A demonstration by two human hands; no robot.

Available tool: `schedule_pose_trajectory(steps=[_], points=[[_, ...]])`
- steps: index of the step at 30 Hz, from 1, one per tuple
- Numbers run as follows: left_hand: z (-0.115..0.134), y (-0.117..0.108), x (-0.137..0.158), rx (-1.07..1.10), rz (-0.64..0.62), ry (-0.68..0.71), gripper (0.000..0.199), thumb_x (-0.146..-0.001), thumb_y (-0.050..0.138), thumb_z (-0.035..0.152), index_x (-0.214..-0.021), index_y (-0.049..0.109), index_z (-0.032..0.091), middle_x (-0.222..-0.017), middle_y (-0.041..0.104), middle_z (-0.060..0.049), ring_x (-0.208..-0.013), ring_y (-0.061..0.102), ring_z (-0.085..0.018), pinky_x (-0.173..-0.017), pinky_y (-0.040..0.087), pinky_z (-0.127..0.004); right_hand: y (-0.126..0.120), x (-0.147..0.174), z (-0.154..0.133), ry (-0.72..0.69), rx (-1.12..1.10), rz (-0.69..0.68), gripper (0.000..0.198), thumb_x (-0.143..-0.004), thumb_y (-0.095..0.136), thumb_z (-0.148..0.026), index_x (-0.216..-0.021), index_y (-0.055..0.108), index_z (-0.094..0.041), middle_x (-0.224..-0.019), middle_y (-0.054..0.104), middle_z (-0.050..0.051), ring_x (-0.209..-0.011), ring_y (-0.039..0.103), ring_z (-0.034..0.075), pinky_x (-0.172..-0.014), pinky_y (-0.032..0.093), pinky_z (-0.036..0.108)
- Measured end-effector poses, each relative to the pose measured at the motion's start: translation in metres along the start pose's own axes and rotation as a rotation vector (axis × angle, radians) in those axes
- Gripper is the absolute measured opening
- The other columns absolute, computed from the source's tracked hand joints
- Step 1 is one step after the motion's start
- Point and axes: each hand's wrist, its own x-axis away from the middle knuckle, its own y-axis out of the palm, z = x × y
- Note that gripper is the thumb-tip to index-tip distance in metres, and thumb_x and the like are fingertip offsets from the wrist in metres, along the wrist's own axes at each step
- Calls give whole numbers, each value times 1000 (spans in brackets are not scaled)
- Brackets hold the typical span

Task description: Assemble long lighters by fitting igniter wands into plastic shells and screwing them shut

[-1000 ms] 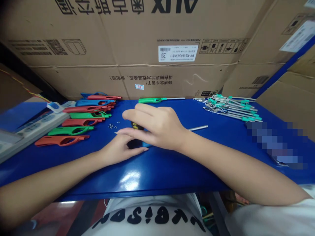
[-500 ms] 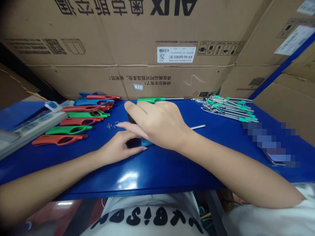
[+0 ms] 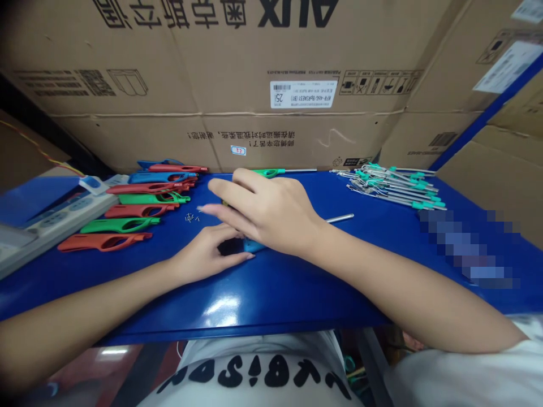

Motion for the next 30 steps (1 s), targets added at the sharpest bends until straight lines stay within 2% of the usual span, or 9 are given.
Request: schedule_pose_trajectory(steps=[3,5,9,13,17,21,26,28,30], points=[[1,-1,0,-11,-9,4,26,-87,75,27,-111,68,19,-108,74,-6,-102,69,-22,-94,54,-36,-1,-1,1,46,-204,-66,38,-105,38,-25,-137,57,-15,-113,71,8,-86,66,13,-77,51,25],[1,-1,0,-23,-7,4,25,-87,75,26,-111,68,19,-107,74,-5,-100,69,-21,-92,54,-35,-2,-3,2,58,-314,-117,38,-104,41,-21,-138,56,-15,-110,72,6,-78,65,11,-73,51,24],[1,0,0,-23,10,-8,24,-86,76,25,-107,68,19,-105,74,-4,-99,70,-21,-92,55,-34,-2,-4,5,36,-184,-31,29,-98,60,-35,-118,68,-16,-95,71,5,-74,62,13,-67,47,24],[0,1,0,-2,16,-32,25,-84,78,25,-106,69,19,-105,75,-3,-98,71,-21,-92,55,-33,0,-2,4,-16,7,-24,38,-98,56,-50,-109,70,-17,-93,69,6,-76,62,15,-68,47,25],[1,0,0,-9,8,-25,25,-86,76,27,-108,69,19,-108,74,-4,-102,69,-21,-93,54,-34,-1,-2,3,-4,-155,-41,36,-105,40,-30,-129,62,-15,-116,70,10,-97,66,17,-82,51,28],[3,-1,0,-26,13,-9,24,-87,75,27,-108,69,19,-106,74,-4,-99,69,-21,-91,54,-33,-2,-5,6,16,-356,-99,34,-104,42,-25,-131,61,-17,-104,72,6,-85,67,13,-78,52,27],[1,1,0,-12,26,-1,24,-85,77,25,-107,68,20,-105,74,-3,-97,70,-20,-91,55,-34,1,-5,7,5,-197,-8,29,-94,64,-45,-99,70,-17,-87,67,3,-74,60,13,-70,48,26],[0,1,0,-10,24,-5,24,-85,77,26,-107,68,20,-105,75,-3,-98,70,-21,-92,54,-34,1,-4,6,5,-139,-9,31,-96,62,-45,-103,70,-16,-92,69,5,-77,62,15,-71,48,26],[0,1,0,-6,12,-4,25,-86,76,27,-109,68,20,-109,74,-4,-103,70,-21,-94,54,-35,0,-3,4,12,-162,-25,30,-101,53,-35,-119,67,-15,-107,71,9,-88,65,16,-77,50,28]])
